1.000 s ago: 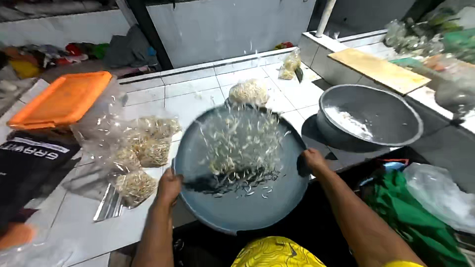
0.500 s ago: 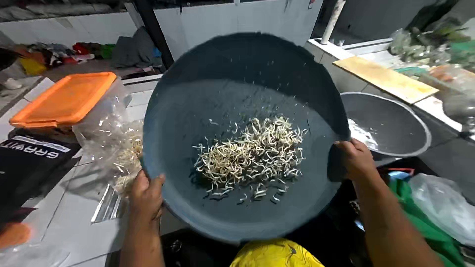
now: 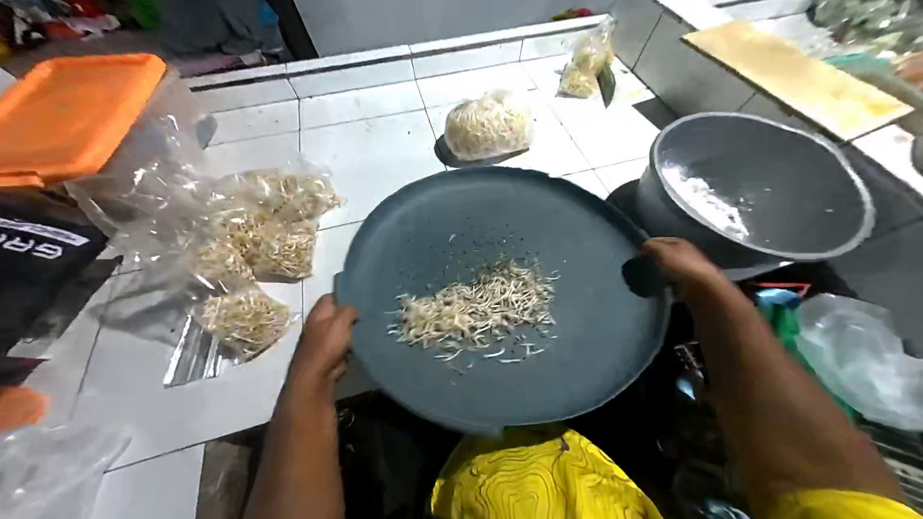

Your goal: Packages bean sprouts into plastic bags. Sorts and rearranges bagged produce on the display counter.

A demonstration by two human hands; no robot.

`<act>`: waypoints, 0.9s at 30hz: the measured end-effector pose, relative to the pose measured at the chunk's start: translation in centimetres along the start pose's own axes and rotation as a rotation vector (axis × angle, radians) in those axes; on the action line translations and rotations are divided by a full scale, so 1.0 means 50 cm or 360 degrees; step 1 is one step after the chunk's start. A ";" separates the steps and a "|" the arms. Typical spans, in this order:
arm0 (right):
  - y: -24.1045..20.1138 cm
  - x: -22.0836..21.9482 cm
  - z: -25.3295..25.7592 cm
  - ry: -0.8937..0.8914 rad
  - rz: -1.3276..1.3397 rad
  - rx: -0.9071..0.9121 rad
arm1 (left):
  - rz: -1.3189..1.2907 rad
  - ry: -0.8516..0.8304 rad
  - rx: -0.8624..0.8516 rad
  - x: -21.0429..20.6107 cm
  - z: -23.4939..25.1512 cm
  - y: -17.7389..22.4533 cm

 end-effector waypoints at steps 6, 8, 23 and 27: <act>-0.042 -0.110 -0.048 -0.0177 -0.0056 0.0060 | -0.0071 0.0030 -0.0017 0.095 0.039 -0.083; -0.043 -0.110 -0.036 -0.0164 -0.0075 0.0153 | -0.0001 0.0003 -0.0057 0.081 0.032 -0.069; 0.056 -0.121 0.046 0.0172 -0.0065 0.0173 | 0.0481 0.0094 -0.0194 -0.017 0.147 -0.053; 0.089 -0.119 0.014 0.0081 0.0011 0.0061 | 0.0406 0.0012 -0.0037 -0.015 0.108 -0.084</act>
Point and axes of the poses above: each hand's wrist, its own z-axis towards the middle knuckle, its own x-axis out of the back of the hand, y = z × x, the point moved 6 cm from there along z, towards the middle knuckle, and after that the axes turned 1 degree about -x, right-handed, at the moved point
